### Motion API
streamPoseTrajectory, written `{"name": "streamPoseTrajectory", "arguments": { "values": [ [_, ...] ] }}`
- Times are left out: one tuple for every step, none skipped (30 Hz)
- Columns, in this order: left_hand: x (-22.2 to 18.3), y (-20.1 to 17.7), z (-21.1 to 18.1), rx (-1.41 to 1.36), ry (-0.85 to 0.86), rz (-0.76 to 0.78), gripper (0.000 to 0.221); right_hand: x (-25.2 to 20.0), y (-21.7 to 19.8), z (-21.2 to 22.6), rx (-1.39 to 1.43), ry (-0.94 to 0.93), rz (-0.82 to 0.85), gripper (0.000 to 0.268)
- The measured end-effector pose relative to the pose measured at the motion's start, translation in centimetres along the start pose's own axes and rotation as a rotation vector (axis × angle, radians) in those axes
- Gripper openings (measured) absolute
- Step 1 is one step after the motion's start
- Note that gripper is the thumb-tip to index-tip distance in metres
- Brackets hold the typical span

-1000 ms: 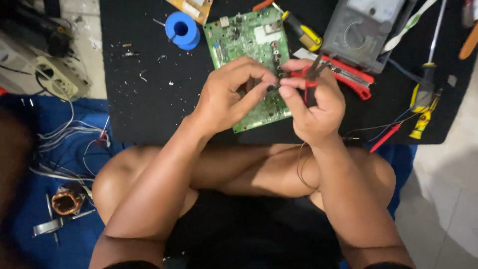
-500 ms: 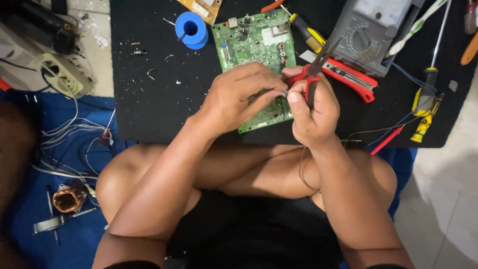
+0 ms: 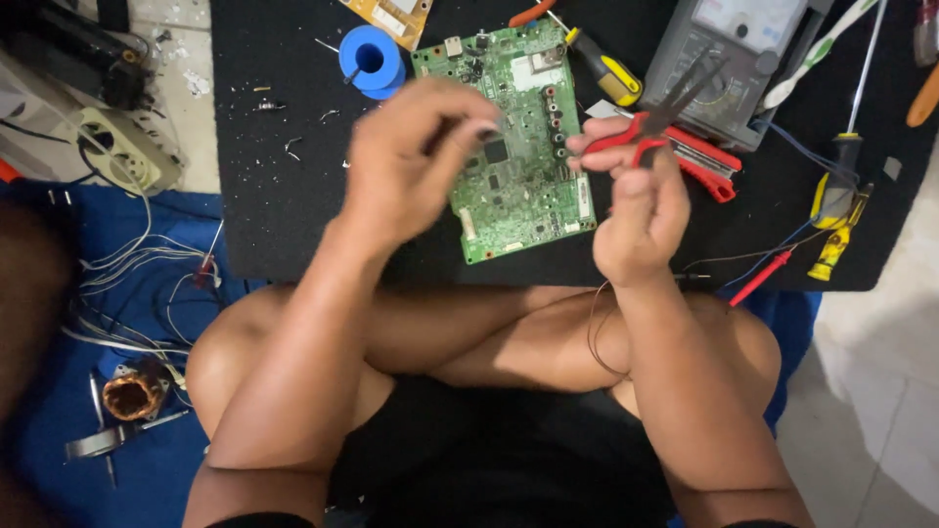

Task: The person is re-soldering connections on a green circuit board and testing them with a multimeter.

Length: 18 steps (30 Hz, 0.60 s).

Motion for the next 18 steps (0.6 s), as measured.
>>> {"name": "streamPoseTrajectory", "arguments": {
  "values": [
    [-0.1, -0.3, 0.3, -0.001, 0.001, 0.0, 0.012, 0.1, 0.1, 0.2, -0.001, -0.001, -0.001, 0.037],
    [-0.1, -0.8, 0.6, -0.026, -0.043, -0.071, 0.012, 0.2, 0.0, 0.5, -0.02, 0.021, -0.038, 0.034],
    [-0.2, -1.4, 1.0, -0.049, -0.085, -0.144, 0.011, 0.4, 0.1, 0.7, -0.037, 0.041, -0.074, 0.031],
    [-0.2, -1.5, 1.0, -0.049, -0.082, -0.146, 0.011, 0.5, 0.1, 0.8, -0.037, 0.037, -0.072, 0.031],
    [-0.3, -1.8, 1.1, -0.066, -0.13, -0.18, 0.01, 0.6, 0.1, 0.9, -0.06, 0.042, -0.071, 0.03],
    [-0.4, -2.1, 1.2, -0.084, -0.179, -0.214, 0.008, 0.6, 0.2, 1.0, -0.084, 0.047, -0.07, 0.029],
    [-0.4, -2.1, 1.2, -0.083, -0.177, -0.217, 0.008, 0.7, 0.3, 1.0, -0.083, 0.045, -0.067, 0.029],
    [-0.3, -2.1, 1.1, -0.09, -0.169, -0.219, 0.008, 0.7, 0.3, 1.1, -0.106, 0.022, -0.062, 0.029],
    [-0.4, -2.1, 1.0, -0.097, -0.164, -0.22, 0.008, 0.7, 0.4, 1.2, -0.131, 0.001, -0.057, 0.03],
    [-0.4, -2.0, 1.1, -0.096, -0.163, -0.223, 0.008, 0.7, 0.4, 1.2, -0.13, 0.0, -0.055, 0.03],
    [-0.5, -1.9, 1.1, -0.105, -0.165, -0.214, 0.009, 0.7, 0.4, 1.2, -0.138, -0.008, -0.058, 0.029],
    [-0.5, -1.8, 1.2, -0.114, -0.166, -0.205, 0.01, 0.7, 0.5, 1.2, -0.146, -0.015, -0.061, 0.029],
    [-0.5, -1.8, 1.1, -0.112, -0.165, -0.207, 0.01, 0.7, 0.4, 1.1, -0.145, -0.017, -0.059, 0.029],
    [-0.5, -1.7, 1.0, -0.133, -0.167, -0.194, 0.01, 0.7, 0.4, 0.9, -0.147, -0.014, -0.064, 0.032],
    [-0.5, -1.5, 1.0, -0.155, -0.169, -0.179, 0.01, 0.6, 0.2, 0.8, -0.15, -0.011, -0.07, 0.035],
    [-0.5, -1.5, 0.9, -0.155, -0.169, -0.18, 0.01, 0.6, 0.2, 0.7, -0.15, -0.012, -0.07, 0.035],
    [-0.5, -1.5, 0.9, -0.179, -0.187, -0.171, 0.01, 0.6, 0.2, 0.6, -0.135, -0.017, -0.07, 0.035],
    [-0.5, -1.4, 0.9, -0.202, -0.205, -0.163, 0.011, 0.7, 0.1, 0.6, -0.119, -0.023, -0.071, 0.035]
  ]
}}
Point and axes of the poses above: each hand's wrist, its own x-axis towards the middle knuckle, its own y-axis out of the palm, z = x × y, the point moved 2 cm from there along x, towards the middle knuckle, and after that the axes turned 7 degrees about -z, right-handed, at the moved point
